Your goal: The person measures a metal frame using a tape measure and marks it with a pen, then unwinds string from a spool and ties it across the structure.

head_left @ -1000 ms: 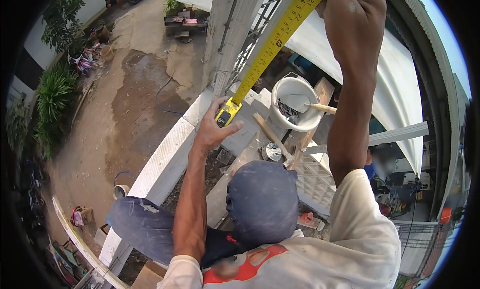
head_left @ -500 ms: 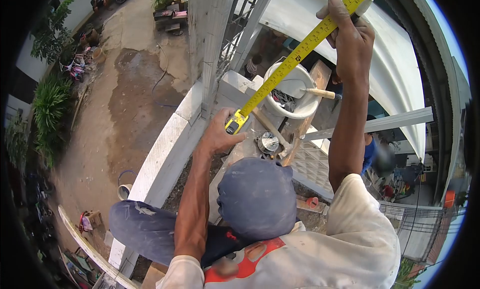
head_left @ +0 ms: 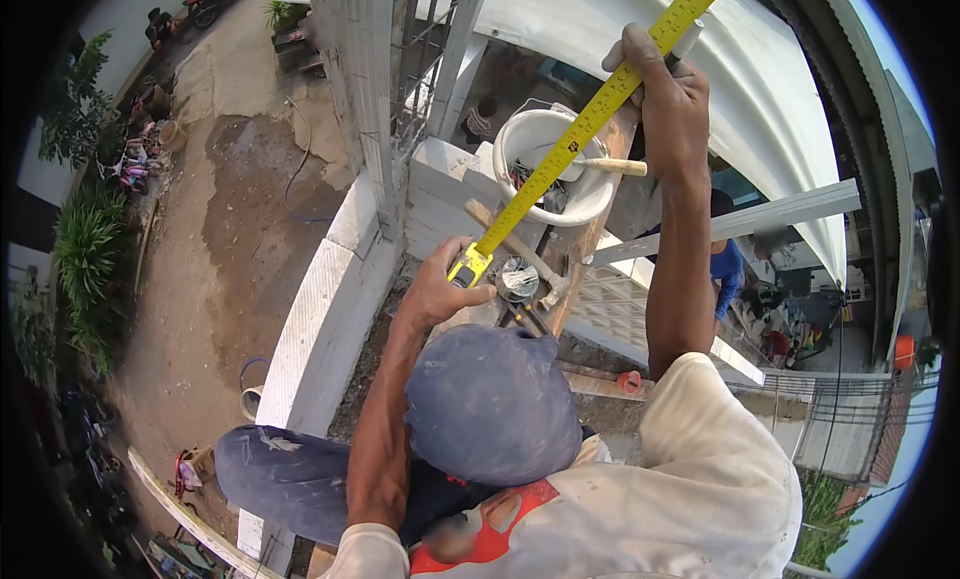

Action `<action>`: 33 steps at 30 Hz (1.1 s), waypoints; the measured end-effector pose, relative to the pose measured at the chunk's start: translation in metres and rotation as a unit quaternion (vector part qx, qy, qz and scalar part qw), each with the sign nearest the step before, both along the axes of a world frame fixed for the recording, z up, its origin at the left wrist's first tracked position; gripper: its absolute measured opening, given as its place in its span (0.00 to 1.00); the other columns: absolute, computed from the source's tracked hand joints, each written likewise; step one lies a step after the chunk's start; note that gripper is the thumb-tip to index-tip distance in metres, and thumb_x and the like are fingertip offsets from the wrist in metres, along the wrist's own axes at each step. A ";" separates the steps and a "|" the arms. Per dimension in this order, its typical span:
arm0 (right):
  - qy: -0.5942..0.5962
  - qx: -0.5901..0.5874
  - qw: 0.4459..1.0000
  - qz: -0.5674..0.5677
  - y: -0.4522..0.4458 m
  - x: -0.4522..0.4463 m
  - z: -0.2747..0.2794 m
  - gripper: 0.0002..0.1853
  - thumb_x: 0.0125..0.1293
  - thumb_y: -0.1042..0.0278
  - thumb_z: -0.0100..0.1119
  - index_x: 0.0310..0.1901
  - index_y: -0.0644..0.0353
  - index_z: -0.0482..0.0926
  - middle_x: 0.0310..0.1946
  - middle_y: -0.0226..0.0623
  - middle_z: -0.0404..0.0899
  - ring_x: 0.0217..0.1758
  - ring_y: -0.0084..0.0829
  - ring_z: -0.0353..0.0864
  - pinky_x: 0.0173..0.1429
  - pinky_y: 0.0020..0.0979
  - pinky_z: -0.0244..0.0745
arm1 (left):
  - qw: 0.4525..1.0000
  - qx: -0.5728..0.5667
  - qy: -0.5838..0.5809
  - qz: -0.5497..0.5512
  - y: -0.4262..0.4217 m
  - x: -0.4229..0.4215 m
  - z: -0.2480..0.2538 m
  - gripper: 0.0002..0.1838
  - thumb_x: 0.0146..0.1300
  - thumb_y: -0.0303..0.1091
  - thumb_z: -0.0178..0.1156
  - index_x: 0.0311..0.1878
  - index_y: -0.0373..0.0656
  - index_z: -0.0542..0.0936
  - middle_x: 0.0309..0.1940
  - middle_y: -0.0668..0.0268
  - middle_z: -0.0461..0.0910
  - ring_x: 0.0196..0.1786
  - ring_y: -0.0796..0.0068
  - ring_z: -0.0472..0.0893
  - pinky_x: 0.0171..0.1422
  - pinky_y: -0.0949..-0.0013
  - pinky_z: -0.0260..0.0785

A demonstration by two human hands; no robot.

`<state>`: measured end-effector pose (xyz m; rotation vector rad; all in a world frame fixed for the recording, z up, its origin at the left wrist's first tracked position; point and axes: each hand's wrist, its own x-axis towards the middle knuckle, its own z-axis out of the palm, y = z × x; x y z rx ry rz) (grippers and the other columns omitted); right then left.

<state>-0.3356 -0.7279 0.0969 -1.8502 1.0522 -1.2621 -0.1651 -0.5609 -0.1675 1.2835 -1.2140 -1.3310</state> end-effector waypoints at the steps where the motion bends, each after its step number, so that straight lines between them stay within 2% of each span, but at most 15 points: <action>1: 0.011 0.034 0.999 0.021 0.009 0.003 -0.012 0.26 0.82 0.46 0.61 0.35 0.62 0.88 0.19 0.21 0.68 0.22 0.12 0.59 0.29 0.22 0.54 | 1.000 0.008 -0.002 0.014 0.001 -0.001 0.002 0.45 0.46 0.46 0.82 0.68 0.37 0.78 0.52 0.59 0.83 0.55 0.68 0.81 0.64 0.64 0.73; 2: 0.021 0.068 0.997 0.042 0.015 0.004 -0.026 0.25 0.83 0.48 0.60 0.35 0.62 0.88 0.19 0.20 0.67 0.22 0.12 0.59 0.29 0.21 0.54 | 0.999 0.015 -0.005 0.027 0.000 0.000 0.005 0.44 0.46 0.45 0.82 0.67 0.37 0.78 0.52 0.60 0.83 0.54 0.68 0.81 0.64 0.64 0.73; 5: 0.115 0.119 0.977 0.138 0.030 0.003 -0.113 0.23 0.82 0.50 0.64 0.41 0.66 0.89 0.28 0.26 0.81 0.33 0.16 0.76 0.37 0.29 0.71 | 0.998 0.040 0.021 0.043 -0.002 0.003 0.010 0.41 0.47 0.42 0.81 0.65 0.37 0.78 0.51 0.60 0.83 0.53 0.69 0.81 0.62 0.63 0.73; 6: 0.173 0.115 0.968 0.138 0.045 0.008 -0.130 0.23 0.81 0.50 0.66 0.40 0.67 0.88 0.27 0.25 0.78 0.34 0.15 0.74 0.37 0.30 0.71 | 0.998 0.039 0.019 0.043 -0.003 0.004 0.010 0.41 0.47 0.42 0.81 0.65 0.37 0.78 0.51 0.60 0.83 0.53 0.69 0.81 0.62 0.63 0.73; 9: 0.154 0.138 0.967 0.147 0.064 0.015 -0.174 0.22 0.80 0.51 0.67 0.40 0.67 0.87 0.27 0.23 0.77 0.33 0.14 0.71 0.36 0.28 0.69 | 0.996 0.053 0.040 0.065 -0.004 0.007 0.007 0.37 0.48 0.38 0.81 0.63 0.37 0.79 0.50 0.61 0.82 0.52 0.69 0.81 0.60 0.63 0.74; 13: 0.119 0.175 0.970 0.115 0.077 0.024 -0.200 0.19 0.79 0.54 0.68 0.40 0.65 0.88 0.28 0.20 0.78 0.33 0.14 0.70 0.35 0.27 0.67 | 0.995 0.024 -0.007 0.095 -0.002 0.011 0.004 0.35 0.48 0.37 0.81 0.61 0.37 0.80 0.49 0.61 0.82 0.51 0.69 0.81 0.59 0.63 0.75; 15: 0.088 0.155 0.977 0.118 0.077 0.023 -0.221 0.18 0.78 0.55 0.69 0.46 0.67 0.90 0.31 0.36 0.88 0.34 0.19 0.77 0.40 0.33 0.76 | 0.995 0.034 -0.004 0.093 -0.003 0.010 0.004 0.35 0.48 0.37 0.81 0.61 0.37 0.80 0.49 0.61 0.82 0.51 0.69 0.82 0.59 0.63 0.75; 20: 0.124 0.244 0.957 0.099 0.088 0.022 -0.221 0.15 0.75 0.60 0.71 0.44 0.67 0.90 0.31 0.32 0.89 0.35 0.18 0.78 0.41 0.32 0.76 | 0.994 0.039 -0.019 0.097 0.000 0.007 -0.001 0.38 0.48 0.39 0.81 0.63 0.37 0.80 0.50 0.60 0.83 0.52 0.69 0.83 0.59 0.63 0.76; 23: 0.080 0.257 0.961 0.068 0.091 0.019 -0.239 0.14 0.73 0.61 0.72 0.46 0.67 0.90 0.30 0.30 0.86 0.34 0.18 0.77 0.40 0.31 0.75 | 0.994 0.054 -0.033 0.089 -0.001 0.006 -0.007 0.40 0.47 0.40 0.81 0.65 0.37 0.79 0.50 0.59 0.84 0.52 0.68 0.83 0.59 0.63 0.76; 27: 0.089 0.253 0.963 0.042 0.094 0.012 -0.245 0.22 0.71 0.60 0.76 0.58 0.66 0.85 0.29 0.25 0.80 0.34 0.18 0.76 0.40 0.29 0.75 | 0.990 0.101 -0.006 0.097 0.001 0.006 -0.005 0.42 0.45 0.41 0.82 0.66 0.37 0.79 0.50 0.58 0.84 0.51 0.67 0.84 0.58 0.63 0.76; 29: 0.104 0.256 0.961 0.035 0.098 0.008 -0.243 0.26 0.70 0.60 0.76 0.63 0.66 0.82 0.29 0.24 0.78 0.33 0.18 0.76 0.40 0.28 0.74 | 0.990 0.094 -0.022 0.101 0.002 0.007 -0.014 0.35 0.53 0.35 0.78 0.65 0.35 0.79 0.49 0.61 0.84 0.50 0.72 0.84 0.55 0.65 0.77; 30: 0.087 0.285 0.952 0.075 0.101 0.005 -0.244 0.30 0.69 0.57 0.77 0.66 0.66 0.79 0.33 0.27 0.79 0.37 0.19 0.76 0.43 0.29 0.75 | 0.990 0.095 -0.022 0.099 0.002 0.005 -0.018 0.35 0.53 0.35 0.78 0.65 0.35 0.79 0.49 0.61 0.84 0.50 0.72 0.84 0.55 0.65 0.77; 31: 0.070 0.313 0.940 0.115 0.103 0.004 -0.244 0.35 0.68 0.55 0.79 0.69 0.67 0.77 0.38 0.30 0.80 0.41 0.20 0.77 0.45 0.30 0.76 | 0.971 0.127 0.153 0.131 0.002 0.003 -0.018 0.31 0.60 0.37 0.76 0.65 0.36 0.78 0.49 0.60 0.84 0.51 0.70 0.85 0.56 0.63 0.79; 32: 0.070 0.315 0.940 0.113 0.105 0.003 -0.244 0.35 0.68 0.55 0.79 0.69 0.67 0.77 0.38 0.30 0.80 0.41 0.20 0.77 0.45 0.30 0.76 | 0.919 0.157 0.323 0.161 0.002 0.001 -0.019 0.27 0.66 0.39 0.73 0.64 0.37 0.78 0.49 0.59 0.85 0.52 0.69 0.86 0.58 0.62 0.80; 33: 0.102 0.290 0.940 0.149 0.106 0.003 -0.244 0.41 0.65 0.51 0.80 0.72 0.67 0.74 0.46 0.36 0.80 0.48 0.26 0.79 0.52 0.33 0.77 | 0.919 0.159 0.324 0.161 0.001 0.000 -0.019 0.27 0.66 0.39 0.73 0.64 0.37 0.78 0.49 0.59 0.85 0.52 0.69 0.86 0.58 0.62 0.80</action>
